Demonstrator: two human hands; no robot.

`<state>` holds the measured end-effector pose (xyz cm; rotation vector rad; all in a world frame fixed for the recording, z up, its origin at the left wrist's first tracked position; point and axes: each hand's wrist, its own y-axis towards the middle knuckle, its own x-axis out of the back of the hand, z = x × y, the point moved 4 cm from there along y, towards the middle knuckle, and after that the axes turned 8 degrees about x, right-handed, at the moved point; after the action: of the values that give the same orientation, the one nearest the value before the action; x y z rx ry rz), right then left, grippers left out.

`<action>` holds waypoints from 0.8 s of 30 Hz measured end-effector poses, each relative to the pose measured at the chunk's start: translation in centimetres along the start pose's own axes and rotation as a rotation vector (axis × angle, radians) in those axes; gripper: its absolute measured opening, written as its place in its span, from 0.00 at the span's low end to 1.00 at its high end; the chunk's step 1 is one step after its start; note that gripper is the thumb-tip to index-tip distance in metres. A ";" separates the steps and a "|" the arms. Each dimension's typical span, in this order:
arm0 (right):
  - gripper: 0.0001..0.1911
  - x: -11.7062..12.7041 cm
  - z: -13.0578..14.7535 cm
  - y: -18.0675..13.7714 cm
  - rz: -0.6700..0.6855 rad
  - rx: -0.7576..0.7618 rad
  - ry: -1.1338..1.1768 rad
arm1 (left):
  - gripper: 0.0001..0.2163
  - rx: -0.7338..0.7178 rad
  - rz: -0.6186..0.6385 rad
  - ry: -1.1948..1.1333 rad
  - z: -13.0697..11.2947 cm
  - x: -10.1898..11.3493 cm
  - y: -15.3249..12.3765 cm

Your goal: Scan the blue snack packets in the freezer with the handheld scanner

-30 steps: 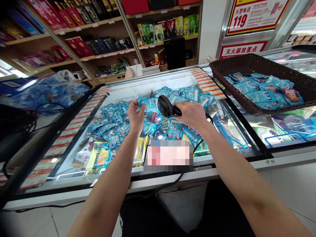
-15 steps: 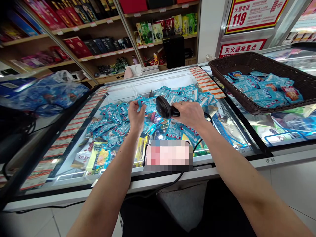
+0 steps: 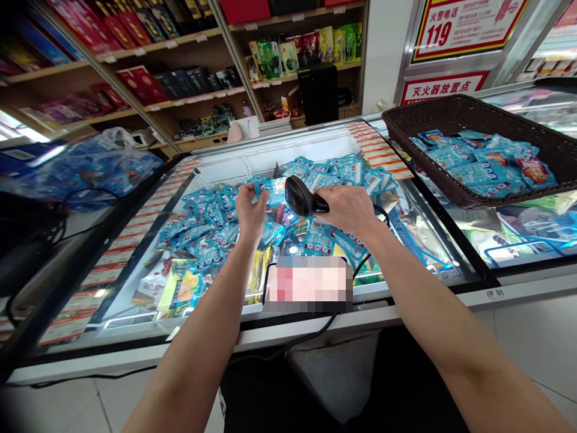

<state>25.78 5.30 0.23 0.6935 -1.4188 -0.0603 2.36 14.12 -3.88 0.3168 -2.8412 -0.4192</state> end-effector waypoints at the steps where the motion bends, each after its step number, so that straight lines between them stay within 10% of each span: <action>1: 0.20 0.0 0.0 0.0 0.004 0.002 0.001 | 0.11 0.000 -0.001 0.005 0.0 0.0 0.0; 24: 0.19 1.0 -2.3 -0.3 -0.002 -0.220 -0.095 | 0.20 -0.100 -0.469 0.791 -1.1 5.1 0.2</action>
<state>28.19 5.56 1.00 0.5155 -1.4762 -0.2496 -2.22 12.79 -1.69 0.9046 -1.9551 -0.4019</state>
